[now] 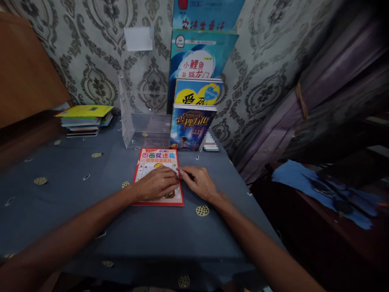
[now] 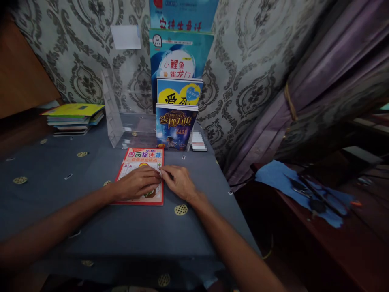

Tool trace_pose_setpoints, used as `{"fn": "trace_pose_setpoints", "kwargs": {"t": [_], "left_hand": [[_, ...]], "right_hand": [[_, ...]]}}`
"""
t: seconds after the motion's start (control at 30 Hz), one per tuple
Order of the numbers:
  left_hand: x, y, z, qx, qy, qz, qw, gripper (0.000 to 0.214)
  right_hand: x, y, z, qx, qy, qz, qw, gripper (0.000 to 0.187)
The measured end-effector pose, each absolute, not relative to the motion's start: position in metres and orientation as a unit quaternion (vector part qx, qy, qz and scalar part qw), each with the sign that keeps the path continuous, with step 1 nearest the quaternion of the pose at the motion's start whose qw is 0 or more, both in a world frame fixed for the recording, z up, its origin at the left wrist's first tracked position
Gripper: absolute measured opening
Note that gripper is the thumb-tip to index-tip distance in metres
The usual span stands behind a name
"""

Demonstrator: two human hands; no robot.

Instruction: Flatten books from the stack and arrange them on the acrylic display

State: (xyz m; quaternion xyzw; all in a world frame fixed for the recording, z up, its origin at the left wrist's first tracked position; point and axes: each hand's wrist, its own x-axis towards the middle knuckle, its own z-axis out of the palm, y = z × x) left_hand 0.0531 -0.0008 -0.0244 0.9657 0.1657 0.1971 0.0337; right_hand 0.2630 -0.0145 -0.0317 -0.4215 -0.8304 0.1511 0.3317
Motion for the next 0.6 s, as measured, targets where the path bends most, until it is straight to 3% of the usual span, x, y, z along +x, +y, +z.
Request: {"fn": "trace_pose_setpoints", "kwargs": {"t": [0.6], "left_hand": [[0.054, 0.0003, -0.0314, 0.967, 0.174, 0.185, 0.011, 0.031]], "right_hand": [[0.262, -0.0139, -0.0311, -0.418, -0.841, 0.14, 0.313, 0.03]]}}
